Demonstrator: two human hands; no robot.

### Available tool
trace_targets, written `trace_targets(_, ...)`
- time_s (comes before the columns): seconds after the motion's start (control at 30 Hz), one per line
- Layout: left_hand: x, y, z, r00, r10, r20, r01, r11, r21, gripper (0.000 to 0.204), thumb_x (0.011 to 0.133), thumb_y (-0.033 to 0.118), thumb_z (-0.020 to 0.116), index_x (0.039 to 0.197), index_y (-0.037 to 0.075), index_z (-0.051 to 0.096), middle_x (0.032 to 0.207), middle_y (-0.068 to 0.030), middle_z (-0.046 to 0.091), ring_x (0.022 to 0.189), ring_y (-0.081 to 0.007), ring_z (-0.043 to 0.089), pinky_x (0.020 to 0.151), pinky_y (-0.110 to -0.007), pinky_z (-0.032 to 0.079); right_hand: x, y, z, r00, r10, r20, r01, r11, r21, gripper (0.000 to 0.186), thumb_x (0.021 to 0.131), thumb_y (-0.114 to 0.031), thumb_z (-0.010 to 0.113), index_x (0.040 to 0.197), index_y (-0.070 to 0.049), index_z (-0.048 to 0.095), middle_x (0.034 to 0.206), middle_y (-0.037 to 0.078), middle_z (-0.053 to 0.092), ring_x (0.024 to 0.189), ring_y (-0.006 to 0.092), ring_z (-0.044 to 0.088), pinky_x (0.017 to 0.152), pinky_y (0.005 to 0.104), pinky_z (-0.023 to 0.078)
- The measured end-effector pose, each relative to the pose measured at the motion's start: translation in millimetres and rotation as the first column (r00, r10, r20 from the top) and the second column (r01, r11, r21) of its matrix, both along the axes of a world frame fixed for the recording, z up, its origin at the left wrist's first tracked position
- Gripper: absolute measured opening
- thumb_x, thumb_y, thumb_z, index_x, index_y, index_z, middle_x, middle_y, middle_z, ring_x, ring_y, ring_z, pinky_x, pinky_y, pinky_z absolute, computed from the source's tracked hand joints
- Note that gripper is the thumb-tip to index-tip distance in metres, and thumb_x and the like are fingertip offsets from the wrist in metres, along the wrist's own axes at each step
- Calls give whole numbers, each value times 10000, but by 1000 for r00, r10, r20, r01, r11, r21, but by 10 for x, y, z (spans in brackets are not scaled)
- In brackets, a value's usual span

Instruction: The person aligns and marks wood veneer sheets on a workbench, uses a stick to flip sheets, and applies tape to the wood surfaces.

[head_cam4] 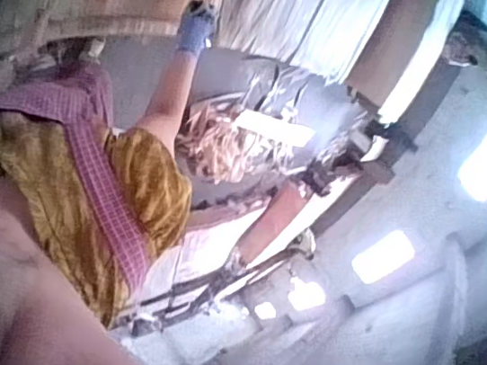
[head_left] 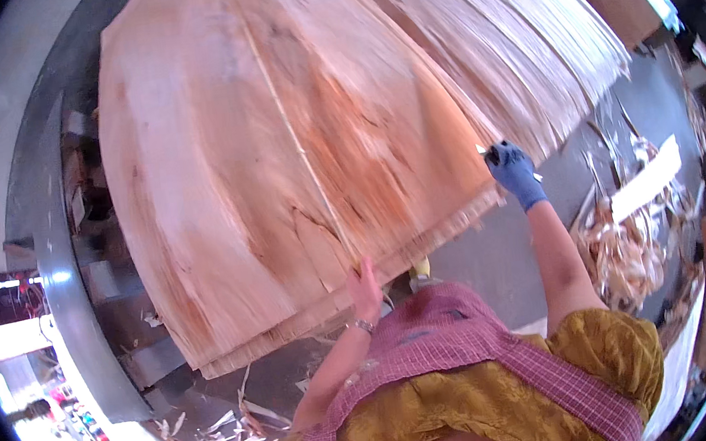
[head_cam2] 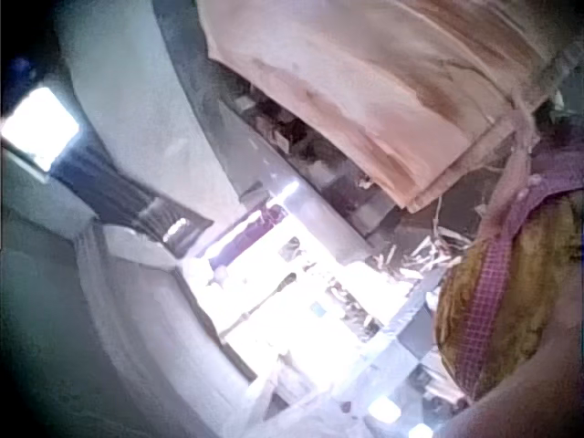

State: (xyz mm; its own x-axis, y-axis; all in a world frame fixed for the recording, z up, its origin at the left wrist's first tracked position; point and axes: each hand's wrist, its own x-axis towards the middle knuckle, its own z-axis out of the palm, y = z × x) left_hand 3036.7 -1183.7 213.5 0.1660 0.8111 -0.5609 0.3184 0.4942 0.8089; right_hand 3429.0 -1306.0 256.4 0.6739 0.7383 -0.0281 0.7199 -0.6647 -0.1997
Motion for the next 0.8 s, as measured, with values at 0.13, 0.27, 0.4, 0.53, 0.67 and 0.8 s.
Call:
trace_targets(0.13,-107,-102,11,993,-62,99,64,998,-26,337,944,333,564,725,100,457,570,59,411,464,-30,361,401,-243,282,-99,125,127,986,-52,159,83,978,-191,170,877,-264,556,899,-107,618,862,153,652,833,344,657,666,448,536)
trace_targets(0.27,-118,-168,237,985,-6,174,41,979,-199,309,943,335,563,766,91,502,587,72,409,507,-30,372,438,-241,288,-255,139,155,984,-62,169,104,962,-253,217,896,-294,550,894,-87,615,873,139,661,817,326,661,664,439,537)
trace_targets(0.4,-218,-154,46,994,-25,105,37,993,-112,323,930,357,585,769,89,507,609,67,414,519,-34,388,449,-237,292,-572,267,630,1000,-19,16,21,992,-127,258,861,-323,600,945,-81,625,876,173,657,805,349,651,712,454,510)
trace_targets(0.53,-219,-160,-23,987,-10,162,45,976,-212,355,915,372,596,783,51,522,617,0,498,578,-92,488,512,-280,368,-595,198,484,979,141,-144,-114,977,182,420,861,-285,610,1220,-70,573,986,199,674,899,340,661,771,438,522)
trace_targets(0.67,-422,-113,-456,996,-76,-51,84,979,183,360,901,343,604,895,-17,580,697,-133,618,655,-163,608,561,-313,457,-1254,834,798,614,231,-755,-47,965,257,581,843,-208,687,1355,-56,462,980,167,698,883,193,678,772,336,526)
trace_targets(0.8,-141,81,-16,921,-346,-181,344,938,-43,415,884,376,619,951,-33,611,726,-176,644,730,-256,653,663,-388,521,-1971,1360,516,522,473,-709,-152,870,468,618,861,-189,694,1395,-37,421,918,86,682,809,114,617,757,296,525)
